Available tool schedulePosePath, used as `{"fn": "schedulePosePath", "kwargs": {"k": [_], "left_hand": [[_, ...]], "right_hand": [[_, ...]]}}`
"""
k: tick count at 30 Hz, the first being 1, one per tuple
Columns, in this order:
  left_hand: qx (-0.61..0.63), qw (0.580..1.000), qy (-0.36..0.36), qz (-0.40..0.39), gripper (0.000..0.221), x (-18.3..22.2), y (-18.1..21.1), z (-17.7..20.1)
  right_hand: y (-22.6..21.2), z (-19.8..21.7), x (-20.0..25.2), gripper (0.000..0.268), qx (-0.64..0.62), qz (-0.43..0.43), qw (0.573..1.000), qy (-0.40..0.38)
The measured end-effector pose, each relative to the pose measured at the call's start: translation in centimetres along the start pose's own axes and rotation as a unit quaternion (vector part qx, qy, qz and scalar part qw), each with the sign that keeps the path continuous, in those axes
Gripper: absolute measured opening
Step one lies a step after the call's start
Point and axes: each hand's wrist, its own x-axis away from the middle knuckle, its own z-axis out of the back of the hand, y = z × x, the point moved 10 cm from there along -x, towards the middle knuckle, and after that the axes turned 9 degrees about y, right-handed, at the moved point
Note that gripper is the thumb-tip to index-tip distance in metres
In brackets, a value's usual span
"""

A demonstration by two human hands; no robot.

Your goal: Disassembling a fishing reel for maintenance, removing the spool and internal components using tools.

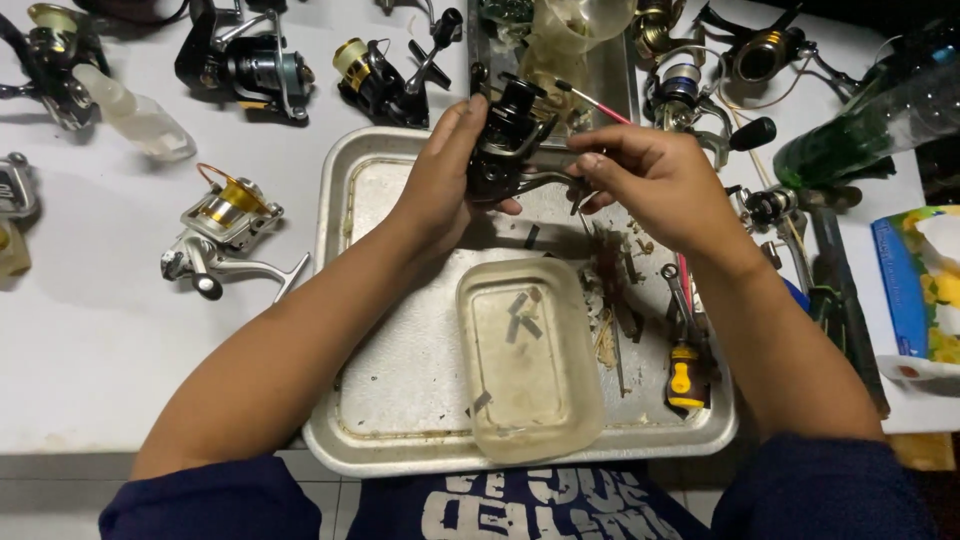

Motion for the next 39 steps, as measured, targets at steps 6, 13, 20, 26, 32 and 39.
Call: {"fn": "schedulePosePath", "kwargs": {"k": [6,13,20,26,32,39], "left_hand": [[-0.021,0.999,-0.026,-0.003,0.063,0.5,0.4,-0.7],[-0.018,0.995,-0.09,-0.044,0.031,0.8,0.3,-1.3],[-0.041,0.997,-0.058,-0.028,0.048,1.1,0.2,-1.1],[-0.069,0.996,-0.045,-0.03,0.073,1.3,0.5,-1.0],[-0.114,0.986,-0.074,-0.093,0.072,1.0,0.9,-0.9],[-0.113,0.951,-0.145,-0.247,0.062,1.3,2.0,-1.3]], "right_hand": [[1.0,0.1,-0.3,0.032,-0.013,0.018,1.0,-0.009],[2.0,0.4,-0.4,0.032,0.013,-0.022,1.0,0.003],[2.3,0.4,-0.4,0.034,0.003,-0.01,1.0,0.006],[2.4,0.0,-0.2,0.035,-0.021,0.005,1.0,0.0],[0.6,0.0,0.9,0.034,0.009,0.034,0.999,0.017],[-1.3,0.5,2.2,0.036,0.002,0.17,0.985,0.022]]}}
